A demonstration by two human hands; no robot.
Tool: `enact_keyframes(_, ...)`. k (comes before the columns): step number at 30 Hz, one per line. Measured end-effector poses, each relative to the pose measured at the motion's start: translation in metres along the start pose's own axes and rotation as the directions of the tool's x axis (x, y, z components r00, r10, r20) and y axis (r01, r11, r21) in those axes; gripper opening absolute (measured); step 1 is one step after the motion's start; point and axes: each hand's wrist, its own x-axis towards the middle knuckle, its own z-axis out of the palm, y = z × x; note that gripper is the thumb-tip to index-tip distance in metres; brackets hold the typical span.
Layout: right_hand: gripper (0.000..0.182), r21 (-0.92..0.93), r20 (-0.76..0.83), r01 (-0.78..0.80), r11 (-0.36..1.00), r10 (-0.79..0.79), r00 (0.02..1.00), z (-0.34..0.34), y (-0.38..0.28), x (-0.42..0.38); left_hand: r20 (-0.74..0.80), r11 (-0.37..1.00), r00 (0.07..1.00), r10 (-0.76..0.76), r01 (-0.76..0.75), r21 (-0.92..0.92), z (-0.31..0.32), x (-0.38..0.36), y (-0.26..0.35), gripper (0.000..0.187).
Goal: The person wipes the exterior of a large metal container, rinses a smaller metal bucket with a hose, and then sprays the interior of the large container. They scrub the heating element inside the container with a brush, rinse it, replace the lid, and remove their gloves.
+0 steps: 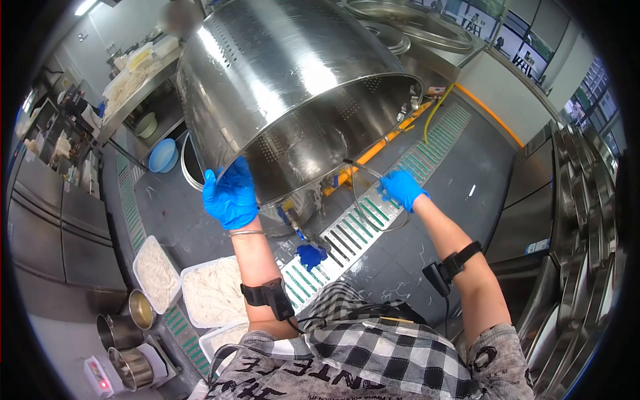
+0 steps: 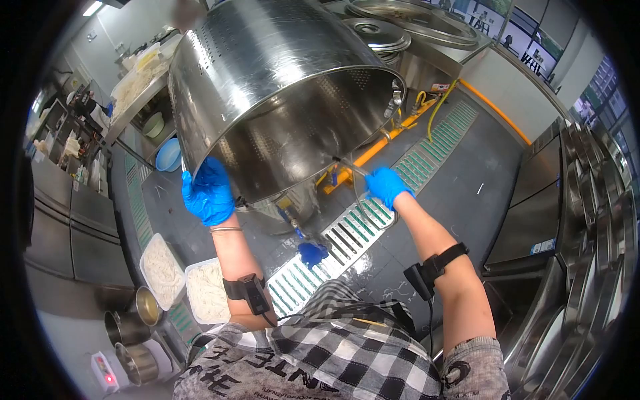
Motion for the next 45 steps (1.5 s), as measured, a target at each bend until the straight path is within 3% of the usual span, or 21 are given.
enact_keyframes(3,0.023,0.101,-0.041,0.113,0.988,-0.109,0.993,0.029,0.051,-0.009,-0.022,1.000,1.000,0.000,-0.001,-0.012,0.001,0.001,-0.001,0.044)
enact_keyframes(5,0.021,0.136,0.017,0.052,0.989,-0.055,0.998,0.028,0.063,-0.037,-0.026,1.000,1.000,0.000,-0.001,-0.024,0.000,0.000,-0.001,0.044)
enact_keyframes(7,0.019,-0.096,0.018,0.074,0.993,-0.072,0.997,0.035,0.088,-0.064,-0.050,0.999,0.999,0.009,-0.007,0.043,-0.004,-0.002,0.000,0.043)
enact_keyframes(8,0.019,-0.051,-0.036,0.002,0.999,-0.004,0.999,0.061,0.130,-0.067,-0.142,0.994,0.989,0.041,-0.026,0.110,0.005,0.000,-0.006,0.039)
enact_keyframes(9,0.019,-0.515,-0.099,0.217,0.829,-0.309,0.946,0.075,0.149,-0.075,-0.223,0.984,0.971,0.086,-0.047,0.174,0.015,0.001,-0.012,0.036)
enact_keyframes(10,0.020,-0.121,-0.194,0.104,0.987,-0.126,0.973,0.097,0.174,-0.084,-0.225,0.987,0.972,0.064,-0.028,0.159,0.013,0.000,-0.014,0.030)
enact_keyframes(11,0.023,0.327,0.017,-0.265,0.907,0.275,0.961,0.077,0.132,-0.109,-0.239,0.989,0.970,0.038,-0.002,0.149,0.009,-0.001,-0.017,0.025)
enact_keyframes(12,0.031,0.533,0.112,-0.461,0.709,0.481,0.869,0.079,0.121,-0.125,-0.213,0.989,0.976,0.041,-0.009,0.147,0.007,-0.001,-0.022,0.025)
enact_keyframes(19,0.034,0.732,0.295,-0.577,0.363,0.594,0.748,0.130,0.156,-0.182,-0.383,0.932,0.902,-0.197,0.294,0.213,0.013,0.011,-0.114,0.014)
enact_keyframes(24,0.030,0.571,0.241,-0.584,0.576,0.562,0.791,0.166,0.182,-0.205,-0.386,0.795,0.787,-0.481,0.577,0.188,-0.028,0.019,-0.219,0.007)
enact_keyframes(26,0.023,0.344,0.096,-0.364,0.866,0.353,0.931,0.220,0.228,-0.205,-0.458,0.722,0.679,-0.574,0.683,0.110,-0.052,0.013,-0.263,0.008)
enact_keyframes(30,0.018,-0.044,0.145,-0.098,0.994,0.103,0.984,0.236,0.220,-0.218,-0.507,0.598,0.514,-0.692,0.801,-0.003,-0.101,-0.023,-0.339,0.009)
enact_keyframes(34,0.019,0.007,0.152,-0.043,0.999,0.041,0.988,0.260,0.214,-0.226,-0.530,0.510,0.341,-0.776,0.834,-0.210,-0.163,-0.081,-0.398,0.011)
enact_keyframes(35,0.020,0.414,0.221,-0.328,0.849,0.256,0.941,0.259,0.207,-0.223,-0.531,0.490,0.293,-0.795,0.827,-0.277,-0.183,-0.098,-0.413,0.011)
enact_keyframes(36,0.021,0.703,0.369,-0.535,0.468,0.403,0.837,0.256,0.203,-0.221,-0.512,0.482,0.289,-0.809,0.825,-0.296,-0.203,-0.116,-0.427,0.012)
enact_keyframes(37,0.021,0.704,0.375,-0.545,0.456,0.413,0.830,0.252,0.200,-0.220,-0.514,0.472,0.273,-0.813,0.827,-0.307,-0.217,-0.131,-0.437,0.012)
enact_keyframes(39,0.024,0.294,0.103,-0.392,0.871,0.379,0.920,0.250,0.201,-0.219,-0.580,0.454,0.184,-0.794,0.813,-0.364,-0.245,-0.162,-0.454,0.014)
enact_keyframes(40,0.024,0.299,0.120,-0.415,0.859,0.398,0.910,0.283,0.223,-0.219,-0.617,0.445,0.139,-0.775,0.813,-0.375,-0.264,-0.180,-0.462,0.021)
enact_keyframes(42,0.024,0.770,0.184,-0.401,0.496,0.429,0.884,0.386,0.277,-0.230,-0.591,0.440,0.102,-0.801,0.768,-0.465,-0.299,-0.213,-0.475,0.023)
enact_keyframes(43,0.024,0.768,0.214,-0.436,0.469,0.453,0.865,0.377,0.275,-0.239,-0.561,0.448,0.094,-0.822,0.716,-0.536,-0.315,-0.235,-0.480,0.025)
enact_keyframes(45,0.026,0.562,0.137,-0.332,0.758,0.310,0.941,0.313,0.258,-0.242,-0.633,0.429,0.024,-0.774,0.756,-0.495,-0.340,-0.267,-0.486,0.030)
